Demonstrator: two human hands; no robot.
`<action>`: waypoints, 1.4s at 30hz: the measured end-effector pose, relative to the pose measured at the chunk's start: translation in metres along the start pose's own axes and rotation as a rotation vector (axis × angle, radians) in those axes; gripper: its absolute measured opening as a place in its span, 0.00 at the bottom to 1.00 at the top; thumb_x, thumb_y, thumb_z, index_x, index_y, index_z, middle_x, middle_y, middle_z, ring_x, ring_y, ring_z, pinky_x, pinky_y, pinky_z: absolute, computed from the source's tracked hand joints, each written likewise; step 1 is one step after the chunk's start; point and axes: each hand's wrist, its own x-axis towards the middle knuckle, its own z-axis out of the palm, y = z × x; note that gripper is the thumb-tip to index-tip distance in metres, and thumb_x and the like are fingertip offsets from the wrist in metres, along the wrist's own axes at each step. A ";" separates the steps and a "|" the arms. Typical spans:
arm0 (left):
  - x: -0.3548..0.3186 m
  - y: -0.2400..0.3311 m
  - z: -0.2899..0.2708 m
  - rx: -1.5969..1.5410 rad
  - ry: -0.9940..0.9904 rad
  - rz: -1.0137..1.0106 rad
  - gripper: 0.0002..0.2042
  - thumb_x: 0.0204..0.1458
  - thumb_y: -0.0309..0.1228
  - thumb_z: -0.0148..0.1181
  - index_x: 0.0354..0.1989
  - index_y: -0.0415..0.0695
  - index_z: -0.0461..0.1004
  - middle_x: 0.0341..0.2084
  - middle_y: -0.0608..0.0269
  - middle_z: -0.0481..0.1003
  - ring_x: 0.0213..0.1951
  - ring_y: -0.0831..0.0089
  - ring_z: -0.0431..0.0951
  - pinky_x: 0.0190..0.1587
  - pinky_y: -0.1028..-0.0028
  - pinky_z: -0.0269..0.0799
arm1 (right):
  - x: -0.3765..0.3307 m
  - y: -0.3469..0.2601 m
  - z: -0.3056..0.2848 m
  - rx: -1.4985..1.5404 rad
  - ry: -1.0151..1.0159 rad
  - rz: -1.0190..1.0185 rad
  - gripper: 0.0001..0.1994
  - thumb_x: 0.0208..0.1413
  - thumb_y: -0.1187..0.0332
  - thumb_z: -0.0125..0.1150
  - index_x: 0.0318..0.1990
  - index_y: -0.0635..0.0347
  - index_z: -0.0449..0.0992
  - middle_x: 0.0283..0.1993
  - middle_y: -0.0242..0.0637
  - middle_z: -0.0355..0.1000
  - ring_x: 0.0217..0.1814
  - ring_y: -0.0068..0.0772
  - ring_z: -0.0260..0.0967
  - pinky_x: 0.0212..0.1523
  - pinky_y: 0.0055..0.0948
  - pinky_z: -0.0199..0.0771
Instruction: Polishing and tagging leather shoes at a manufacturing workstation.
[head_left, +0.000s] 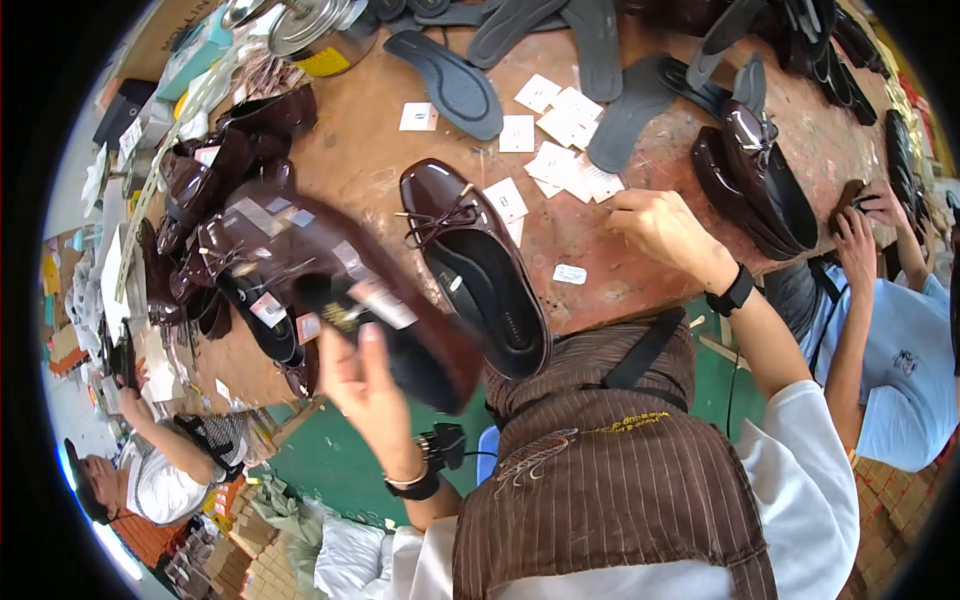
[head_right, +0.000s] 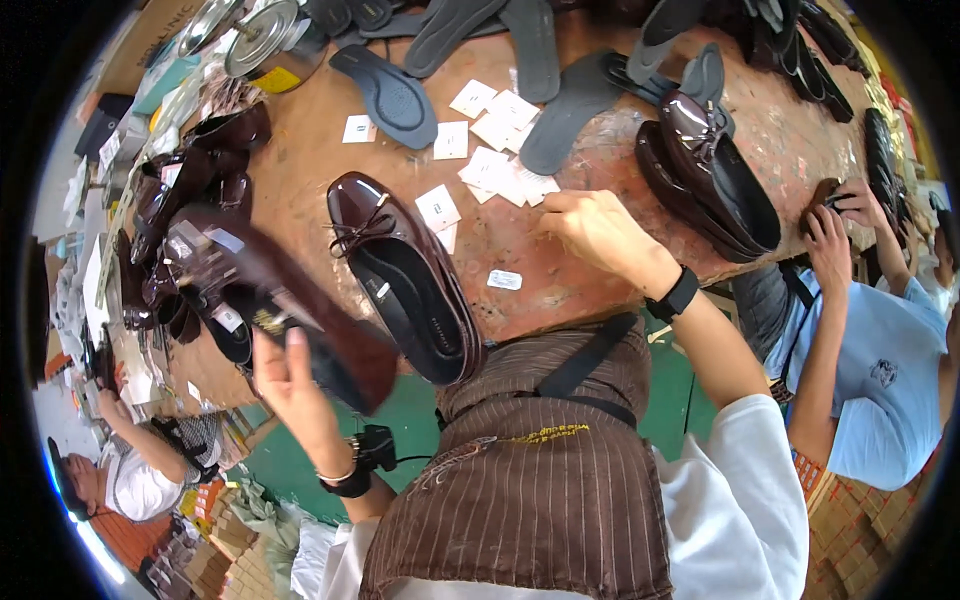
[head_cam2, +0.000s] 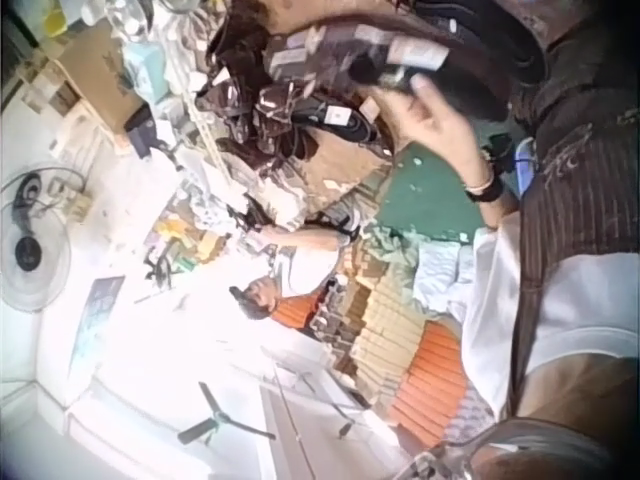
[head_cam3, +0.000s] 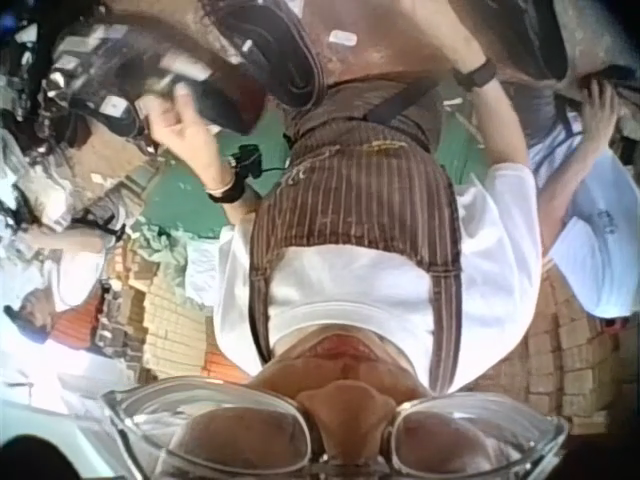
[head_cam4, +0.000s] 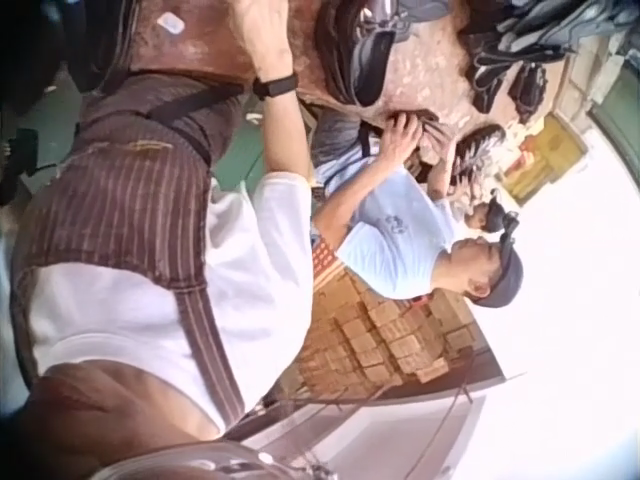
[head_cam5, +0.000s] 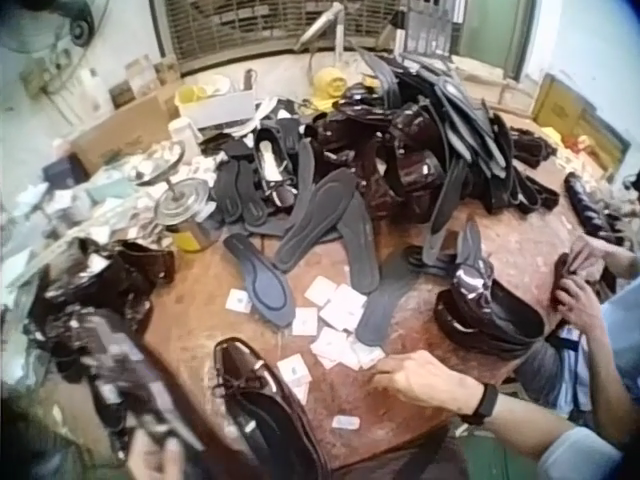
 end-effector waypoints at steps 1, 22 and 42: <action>0.009 -0.003 -0.018 0.043 0.076 0.038 0.12 0.62 0.21 0.54 0.53 0.35 0.73 0.41 0.64 0.79 0.41 0.82 0.76 0.45 0.81 0.71 | 0.003 -0.002 0.002 0.012 0.027 -0.012 0.13 0.40 0.78 0.60 0.36 0.55 0.82 0.39 0.36 0.75 0.38 0.42 0.75 0.37 0.36 0.77; 0.017 -0.011 0.038 0.340 -0.410 -0.044 0.16 0.52 0.15 0.58 0.50 0.39 0.79 0.34 0.57 0.75 0.26 0.76 0.78 0.26 0.78 0.73 | 0.063 -0.186 0.014 0.608 0.212 0.286 0.06 0.52 0.79 0.60 0.37 0.67 0.73 0.25 0.51 0.75 0.28 0.55 0.76 0.31 0.43 0.77; 0.018 -0.023 0.042 0.544 -0.243 0.220 0.09 0.51 0.22 0.63 0.41 0.39 0.83 0.27 0.59 0.76 0.25 0.75 0.73 0.27 0.74 0.68 | 0.082 -0.185 0.035 0.325 0.306 0.383 0.06 0.55 0.71 0.59 0.30 0.63 0.70 0.19 0.48 0.73 0.22 0.52 0.75 0.23 0.46 0.73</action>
